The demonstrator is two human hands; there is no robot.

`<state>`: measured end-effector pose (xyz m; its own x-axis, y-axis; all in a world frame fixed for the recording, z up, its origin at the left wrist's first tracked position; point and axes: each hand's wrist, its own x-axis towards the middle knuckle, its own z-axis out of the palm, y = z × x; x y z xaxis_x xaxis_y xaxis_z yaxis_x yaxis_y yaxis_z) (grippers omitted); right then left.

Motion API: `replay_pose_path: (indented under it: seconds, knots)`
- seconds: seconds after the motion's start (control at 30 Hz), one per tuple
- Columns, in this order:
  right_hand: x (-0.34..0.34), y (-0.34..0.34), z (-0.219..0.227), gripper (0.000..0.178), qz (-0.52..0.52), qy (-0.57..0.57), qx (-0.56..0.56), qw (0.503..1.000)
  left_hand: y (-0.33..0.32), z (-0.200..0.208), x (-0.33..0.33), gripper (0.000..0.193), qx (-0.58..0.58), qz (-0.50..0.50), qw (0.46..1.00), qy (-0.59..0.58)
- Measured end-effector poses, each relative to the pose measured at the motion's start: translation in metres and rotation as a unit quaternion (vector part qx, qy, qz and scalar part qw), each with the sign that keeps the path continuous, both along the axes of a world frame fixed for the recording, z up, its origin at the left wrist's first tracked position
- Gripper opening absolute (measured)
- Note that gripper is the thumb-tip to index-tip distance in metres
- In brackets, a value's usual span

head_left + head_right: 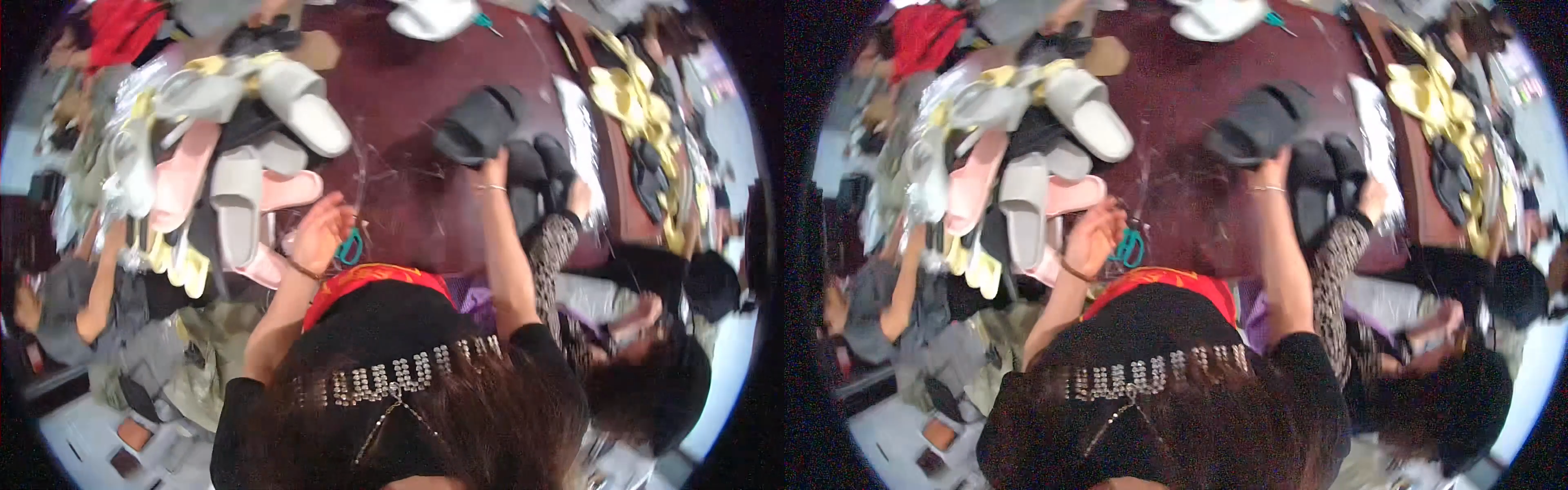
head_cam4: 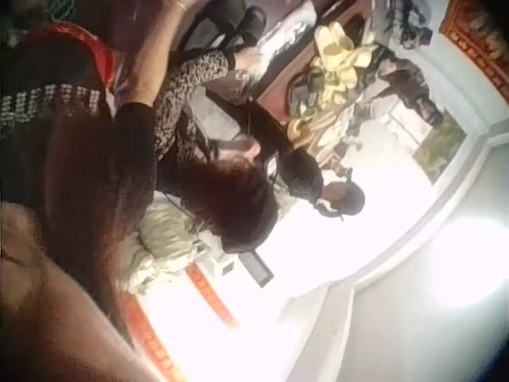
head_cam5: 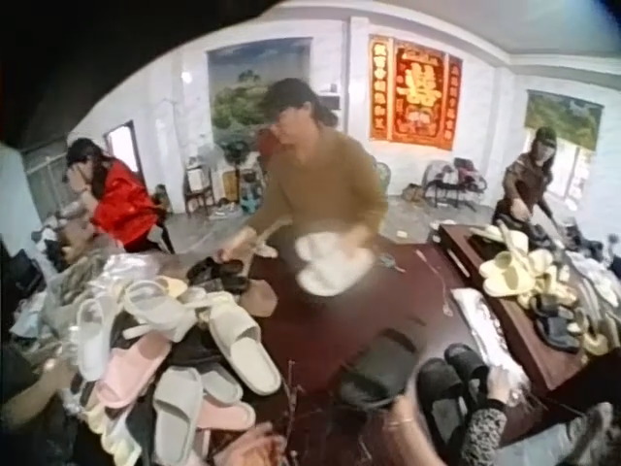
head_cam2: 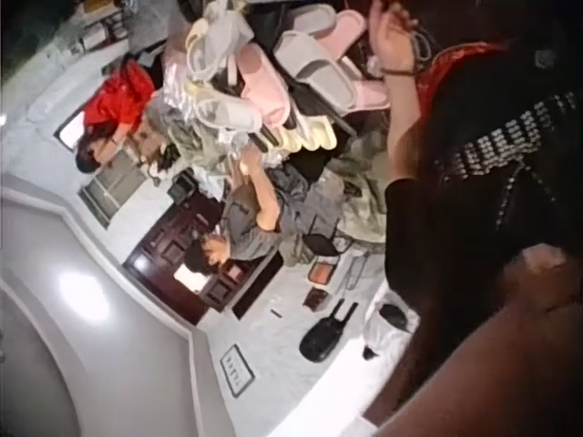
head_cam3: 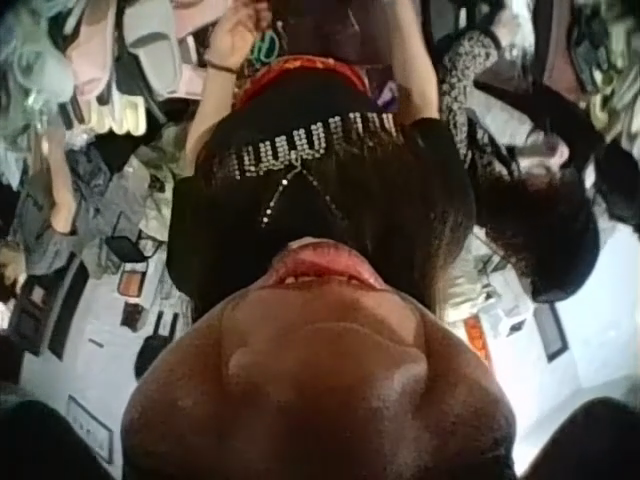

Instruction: Inspecting and trimming various pairs of slippers at a quality control station in a factory.

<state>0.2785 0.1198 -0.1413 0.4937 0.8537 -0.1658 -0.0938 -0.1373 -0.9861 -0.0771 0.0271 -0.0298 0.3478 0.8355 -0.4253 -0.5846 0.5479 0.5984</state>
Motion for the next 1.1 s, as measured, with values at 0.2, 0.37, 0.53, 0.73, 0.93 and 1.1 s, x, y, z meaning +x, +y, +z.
replay_pose_path:
  seconds: [0.2, 0.37, 0.53, 0.73, 0.93, 1.1]
  knots:
    - [0.042, 0.041, -0.013, 0.047, -0.132, 0.24, -0.086, 0.958, -0.03, -0.013, -0.033, 0.029, -0.042, 0.088, 0.991, 0.09]
    - [0.022, 0.012, -0.027, 0.067, -0.126, 0.107, -0.129, 0.978, -0.034, -0.002, -0.061, 0.025, 0.02, 0.129, 0.972, 0.196]
    - [0.014, -0.028, -0.051, 0.057, -0.217, 0.089, -0.091, 0.968, -0.011, 0.037, -0.145, 0.02, 0.227, 0.363, 0.794, 0.431]
    - [-0.131, 0.027, 0.019, 0.034, -0.03, 0.085, 0.098, 0.991, 0.047, 0.087, -0.265, 0.043, 0.139, 0.561, 0.626, 0.524]
    - [-0.329, 0.118, 0.162, 0.038, 0.297, 0.181, -0.039, 0.937, 0.086, 0.076, -0.319, 0.046, 0.075, 0.446, 0.747, 0.487]
    - [-0.402, 0.148, 0.188, 0.029, 0.386, 0.23, -0.088, 0.889, 0.08, 0.075, -0.324, 0.046, 0.155, 0.369, 0.863, 0.309]
